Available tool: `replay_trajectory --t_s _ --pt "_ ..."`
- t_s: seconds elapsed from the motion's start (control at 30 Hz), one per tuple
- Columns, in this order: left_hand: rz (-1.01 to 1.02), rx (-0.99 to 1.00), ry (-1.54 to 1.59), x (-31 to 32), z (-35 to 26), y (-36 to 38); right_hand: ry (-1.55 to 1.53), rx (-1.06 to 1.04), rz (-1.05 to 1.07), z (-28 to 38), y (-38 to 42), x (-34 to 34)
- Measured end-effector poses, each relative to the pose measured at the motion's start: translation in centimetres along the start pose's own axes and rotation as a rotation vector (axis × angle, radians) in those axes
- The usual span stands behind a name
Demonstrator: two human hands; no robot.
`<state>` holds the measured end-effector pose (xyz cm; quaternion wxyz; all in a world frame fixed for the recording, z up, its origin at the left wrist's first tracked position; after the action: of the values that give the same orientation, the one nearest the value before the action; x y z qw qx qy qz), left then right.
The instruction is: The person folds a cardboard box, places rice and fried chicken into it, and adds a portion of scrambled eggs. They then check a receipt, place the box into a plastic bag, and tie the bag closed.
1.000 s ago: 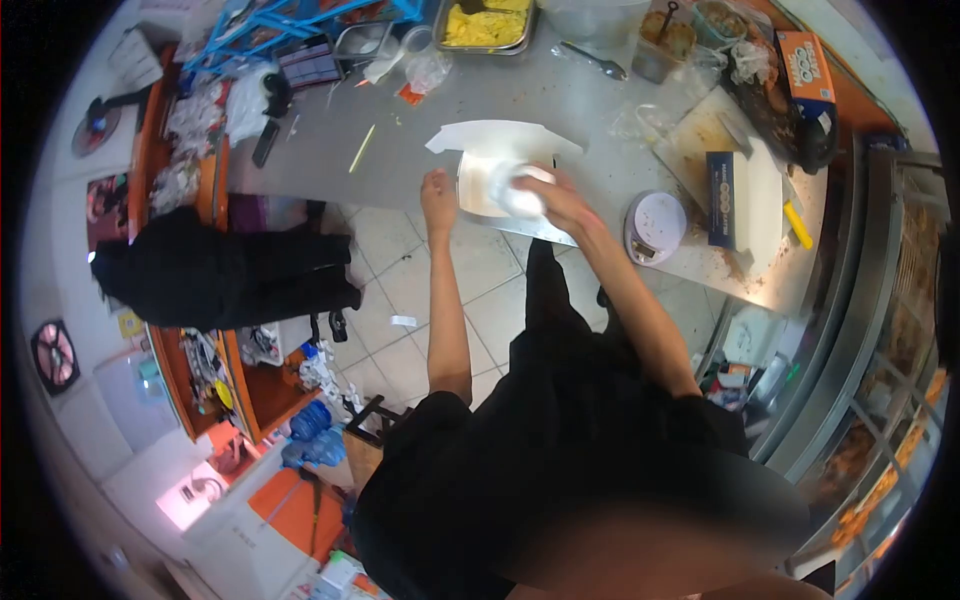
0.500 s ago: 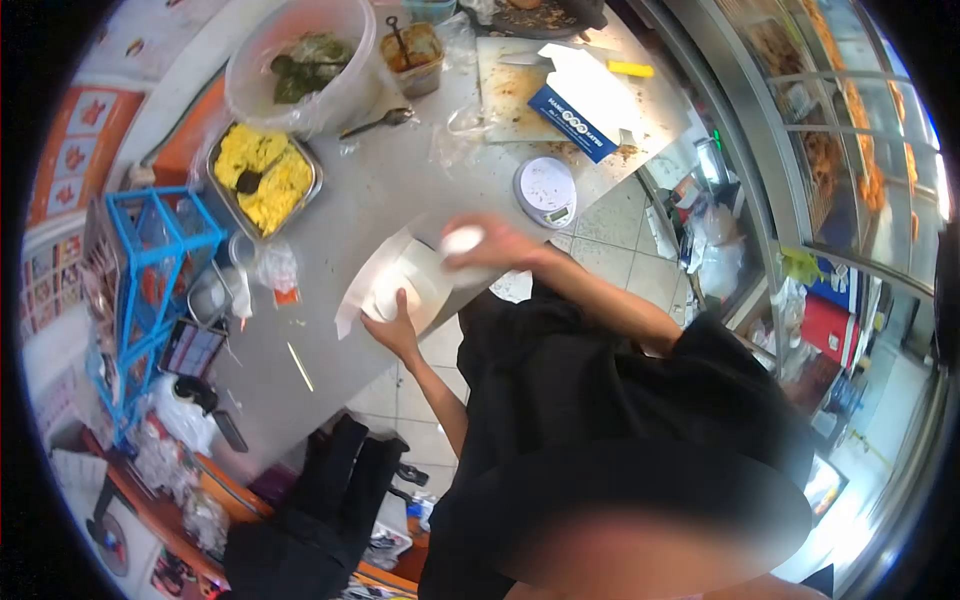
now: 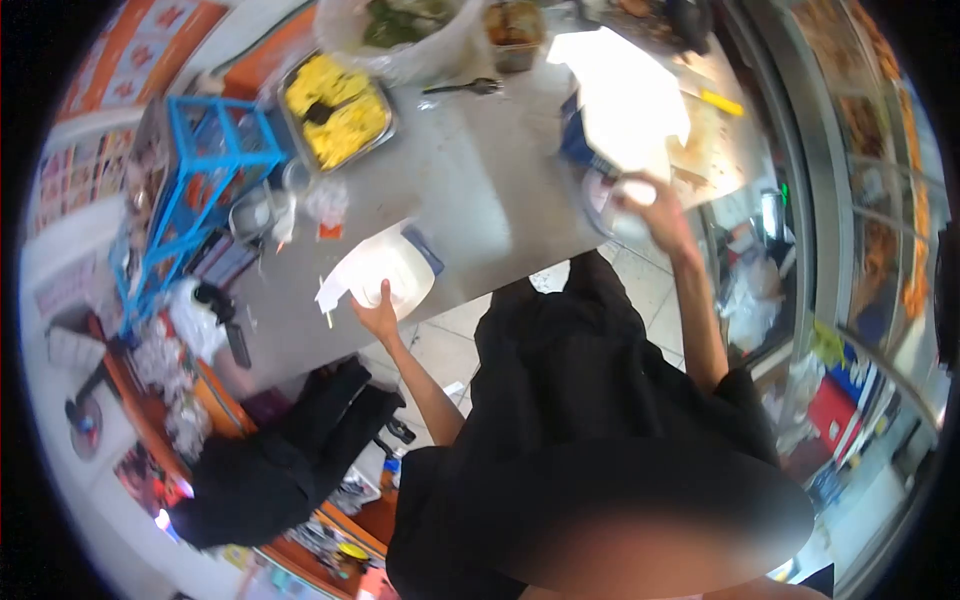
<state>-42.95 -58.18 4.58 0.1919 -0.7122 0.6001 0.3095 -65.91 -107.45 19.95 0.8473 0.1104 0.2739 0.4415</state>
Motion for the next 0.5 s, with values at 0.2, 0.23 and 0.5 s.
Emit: replay_trajectory --t_s 0.2,0.23,0.5 --pt "0.038 0.031 0.065 -0.8 -2.2 -0.1 0.177 -0.167 0.220 -5.2 -0.2 20.7" --pt "0.040 0.022 0.079 -1.0 -2.6 0.1 0.179 -0.166 0.234 -7.0 -0.6 22.7" --pt "-0.041 -0.026 0.187 -0.9 -1.9 0.0 0.237 -0.312 0.418 -0.2 0.0 22.3"
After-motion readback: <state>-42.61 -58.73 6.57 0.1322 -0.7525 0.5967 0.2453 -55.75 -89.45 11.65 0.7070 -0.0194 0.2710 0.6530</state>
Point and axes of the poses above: each hand's wrist, its own y-axis away from the middle knuckle, its own x-axis out of the palm, z = x × y, the point moved 5 cm from there along -y, towards the middle knuckle, and after that the axes turned 10 degrees about y, right-handed, at the moved point
